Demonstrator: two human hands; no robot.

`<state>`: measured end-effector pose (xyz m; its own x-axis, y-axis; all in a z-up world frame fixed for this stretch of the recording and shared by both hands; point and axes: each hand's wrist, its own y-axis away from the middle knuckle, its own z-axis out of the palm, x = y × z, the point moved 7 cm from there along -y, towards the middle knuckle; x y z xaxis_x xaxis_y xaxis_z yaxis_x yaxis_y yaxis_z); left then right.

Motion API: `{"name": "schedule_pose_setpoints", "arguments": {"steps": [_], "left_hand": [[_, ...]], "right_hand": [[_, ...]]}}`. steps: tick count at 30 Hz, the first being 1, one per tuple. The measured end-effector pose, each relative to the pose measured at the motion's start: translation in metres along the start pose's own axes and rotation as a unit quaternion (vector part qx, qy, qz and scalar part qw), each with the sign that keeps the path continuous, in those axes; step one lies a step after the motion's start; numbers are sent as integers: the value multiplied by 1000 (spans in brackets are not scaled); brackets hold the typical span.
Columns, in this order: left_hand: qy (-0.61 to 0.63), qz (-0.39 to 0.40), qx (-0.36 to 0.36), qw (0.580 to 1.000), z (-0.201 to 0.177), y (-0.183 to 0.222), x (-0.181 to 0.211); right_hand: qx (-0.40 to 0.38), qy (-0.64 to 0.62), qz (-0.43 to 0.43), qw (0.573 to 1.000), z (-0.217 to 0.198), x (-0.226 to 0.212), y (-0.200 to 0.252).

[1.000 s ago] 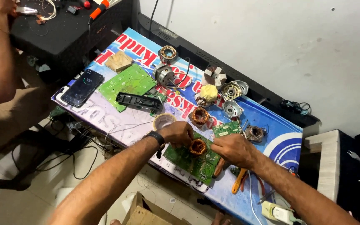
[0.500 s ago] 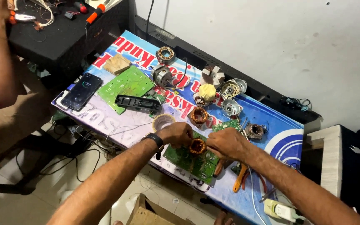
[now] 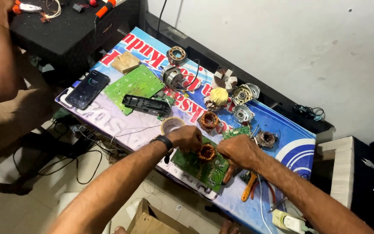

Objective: Soldering copper coils and other electronic components onto a circuit board.

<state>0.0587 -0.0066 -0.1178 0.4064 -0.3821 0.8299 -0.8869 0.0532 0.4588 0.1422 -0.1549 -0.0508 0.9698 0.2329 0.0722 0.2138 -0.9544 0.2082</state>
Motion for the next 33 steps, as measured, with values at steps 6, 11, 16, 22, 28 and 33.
{"name": "schedule_pose_setpoints", "arguments": {"steps": [6,11,16,22,28,33], "left_hand": [[24,2,-9,1000,2,-10,-5],[17,0,-21,1000,2,-8,-4],[15,-1,-19,1000,3,-11,-8],[18,-4,-15,1000,5,-15,-9],[12,5,-14,1000,7,-21,-14],[33,-1,-6,999,2,-12,-8]], "right_hand": [[14,21,-42,999,-9,-20,-6],[-64,25,-7,998,12,-15,-5],[-61,-33,40,997,-21,-21,-12],[-78,-64,113,988,-19,-16,-9],[-62,-65,78,993,-14,-16,-7],[-32,-45,90,994,-1,-10,-4]]}}
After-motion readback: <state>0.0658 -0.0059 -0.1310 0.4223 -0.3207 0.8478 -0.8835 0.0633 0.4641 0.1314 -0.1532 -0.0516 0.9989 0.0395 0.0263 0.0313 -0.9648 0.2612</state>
